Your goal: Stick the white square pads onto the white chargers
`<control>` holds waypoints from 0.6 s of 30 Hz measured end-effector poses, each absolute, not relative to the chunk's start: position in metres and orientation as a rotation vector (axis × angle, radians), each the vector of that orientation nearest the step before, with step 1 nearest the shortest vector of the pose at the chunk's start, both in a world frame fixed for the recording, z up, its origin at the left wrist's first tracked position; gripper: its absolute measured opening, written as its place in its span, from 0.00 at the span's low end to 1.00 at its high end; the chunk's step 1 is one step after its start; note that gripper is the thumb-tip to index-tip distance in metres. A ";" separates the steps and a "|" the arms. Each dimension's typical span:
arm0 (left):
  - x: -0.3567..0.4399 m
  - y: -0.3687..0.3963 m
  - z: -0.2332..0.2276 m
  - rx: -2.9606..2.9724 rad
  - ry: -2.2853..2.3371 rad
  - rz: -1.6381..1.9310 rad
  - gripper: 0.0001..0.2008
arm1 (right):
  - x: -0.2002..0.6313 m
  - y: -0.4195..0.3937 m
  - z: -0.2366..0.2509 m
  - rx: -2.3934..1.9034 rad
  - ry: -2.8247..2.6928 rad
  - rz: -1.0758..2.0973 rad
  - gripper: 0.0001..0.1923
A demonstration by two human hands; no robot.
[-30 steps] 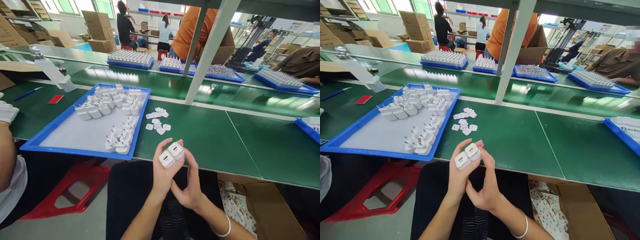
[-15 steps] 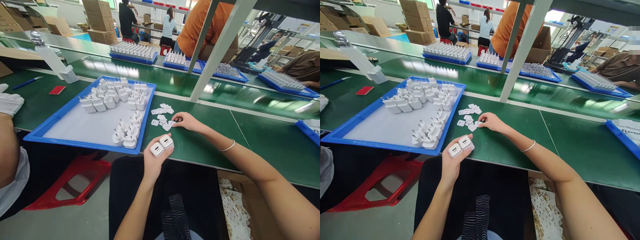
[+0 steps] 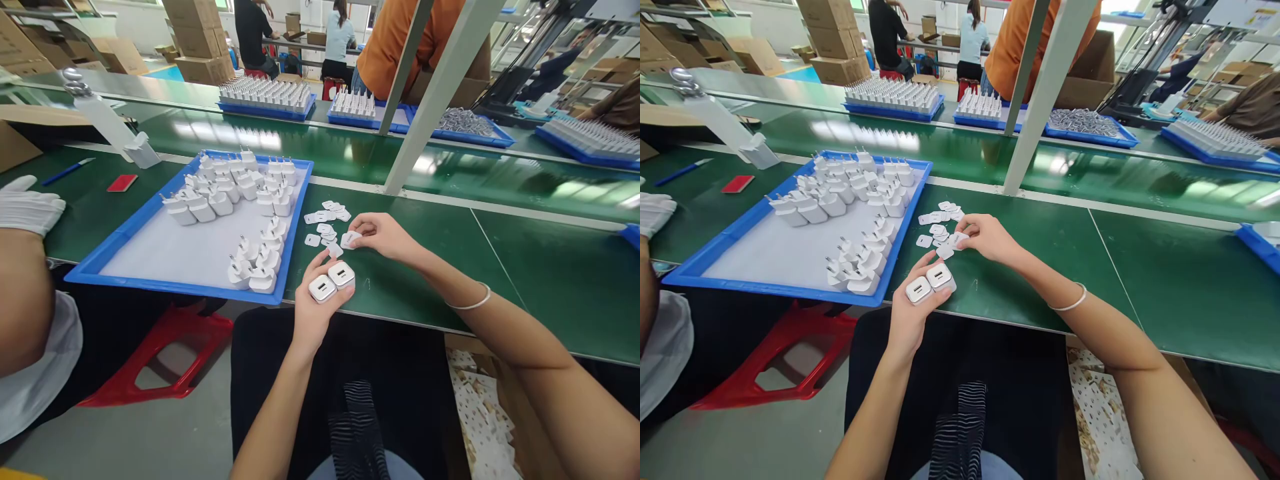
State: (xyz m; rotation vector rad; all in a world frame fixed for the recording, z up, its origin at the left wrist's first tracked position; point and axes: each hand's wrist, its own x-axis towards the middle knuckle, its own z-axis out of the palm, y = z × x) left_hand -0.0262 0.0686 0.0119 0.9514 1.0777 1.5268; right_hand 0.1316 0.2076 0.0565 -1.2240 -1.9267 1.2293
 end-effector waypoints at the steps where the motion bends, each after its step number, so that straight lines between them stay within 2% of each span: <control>1: -0.026 0.070 0.011 0.938 1.063 1.518 0.21 | 0.133 0.201 0.060 -1.183 -1.904 1.287 0.10; 5: -0.020 0.074 0.009 0.842 1.027 1.520 0.24 | 0.133 0.179 0.065 -1.044 -1.779 1.452 0.15; 7: -0.017 0.076 0.010 0.783 1.029 1.557 0.25 | 0.130 0.170 0.063 -1.013 -1.785 1.350 0.13; 13: -0.016 0.076 0.011 0.636 0.997 1.606 0.25 | 0.127 0.158 0.054 -0.877 -2.173 0.417 0.13; 18: -0.017 0.076 0.010 0.602 0.975 1.611 0.26 | 0.132 0.155 0.052 -0.686 -2.416 -0.044 0.16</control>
